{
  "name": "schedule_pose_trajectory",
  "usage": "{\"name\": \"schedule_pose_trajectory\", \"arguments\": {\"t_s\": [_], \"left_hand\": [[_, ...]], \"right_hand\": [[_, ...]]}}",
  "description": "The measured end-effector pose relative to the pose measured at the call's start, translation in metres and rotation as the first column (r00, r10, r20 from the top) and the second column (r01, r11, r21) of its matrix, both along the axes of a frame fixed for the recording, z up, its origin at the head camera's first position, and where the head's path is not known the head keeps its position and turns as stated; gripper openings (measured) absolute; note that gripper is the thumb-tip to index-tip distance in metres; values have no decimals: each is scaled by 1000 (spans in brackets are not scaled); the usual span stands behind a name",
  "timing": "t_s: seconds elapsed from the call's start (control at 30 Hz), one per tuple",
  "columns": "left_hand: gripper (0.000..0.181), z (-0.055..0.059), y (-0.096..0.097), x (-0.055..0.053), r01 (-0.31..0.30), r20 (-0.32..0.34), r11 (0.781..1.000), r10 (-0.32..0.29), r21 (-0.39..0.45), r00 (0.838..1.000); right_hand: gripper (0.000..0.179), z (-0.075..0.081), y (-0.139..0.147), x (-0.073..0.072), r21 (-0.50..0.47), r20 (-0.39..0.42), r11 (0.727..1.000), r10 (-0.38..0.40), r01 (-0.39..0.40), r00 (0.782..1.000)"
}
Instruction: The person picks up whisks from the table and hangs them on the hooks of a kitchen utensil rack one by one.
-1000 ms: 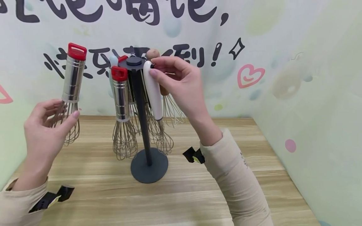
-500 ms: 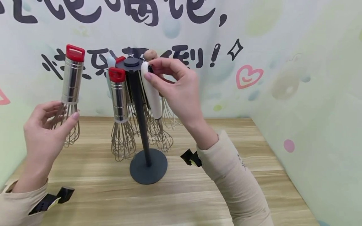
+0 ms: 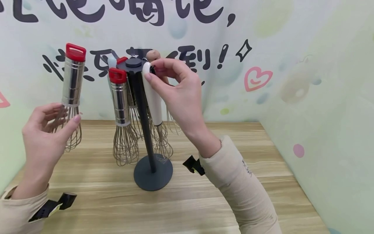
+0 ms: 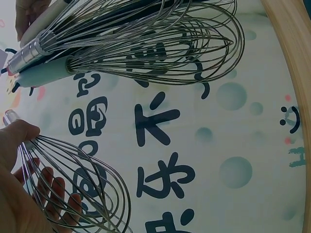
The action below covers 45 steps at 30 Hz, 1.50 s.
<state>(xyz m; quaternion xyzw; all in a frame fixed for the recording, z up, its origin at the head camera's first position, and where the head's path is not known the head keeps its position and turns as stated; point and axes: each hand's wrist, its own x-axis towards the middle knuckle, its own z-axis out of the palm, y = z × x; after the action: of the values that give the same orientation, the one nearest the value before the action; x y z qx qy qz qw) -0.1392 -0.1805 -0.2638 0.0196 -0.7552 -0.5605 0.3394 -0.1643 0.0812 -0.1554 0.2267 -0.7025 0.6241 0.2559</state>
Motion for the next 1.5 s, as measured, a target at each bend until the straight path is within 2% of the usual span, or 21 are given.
{"name": "schedule_pose_trajectory", "arguments": {"t_s": [0.3,0.53,0.63,0.77,0.87,1.03,1.13,1.23,1.37,1.5], "left_hand": [[40,2,-1,1,5,23,1000,-5,-17,1000],[38,3,1,5,12,-4,1000,-12,-15,1000],[38,4,1,6,14,-14,1000,-14,-12,1000],[37,5,2,9,23,-11,1000,-23,-1,1000],[39,8,5,15,45,2,999,-45,20,999],[40,16,12,30,108,47,994,-108,9,993],[42,20,18,40,153,71,987,-150,-40,986],[43,21,24,46,200,68,975,-194,-100,979],[42,20,32,50,247,56,955,-241,-163,969],[40,18,42,51,272,75,941,-262,-202,962]], "right_hand": [[25,-1,4,2,0,-21,1000,10,-10,1000],[29,0,10,-8,1,-101,1000,27,-28,994],[38,2,13,-14,19,-70,997,77,-76,995],[45,6,15,-21,58,37,983,175,-177,984],[46,7,16,-23,64,86,971,224,-230,971],[45,8,16,-24,45,108,961,268,-274,957],[44,8,16,-25,31,120,957,282,-288,952],[45,8,16,-26,31,128,957,281,-287,951],[45,7,16,-26,33,129,957,280,-287,951],[45,7,15,-26,33,123,957,281,-287,952]]}}
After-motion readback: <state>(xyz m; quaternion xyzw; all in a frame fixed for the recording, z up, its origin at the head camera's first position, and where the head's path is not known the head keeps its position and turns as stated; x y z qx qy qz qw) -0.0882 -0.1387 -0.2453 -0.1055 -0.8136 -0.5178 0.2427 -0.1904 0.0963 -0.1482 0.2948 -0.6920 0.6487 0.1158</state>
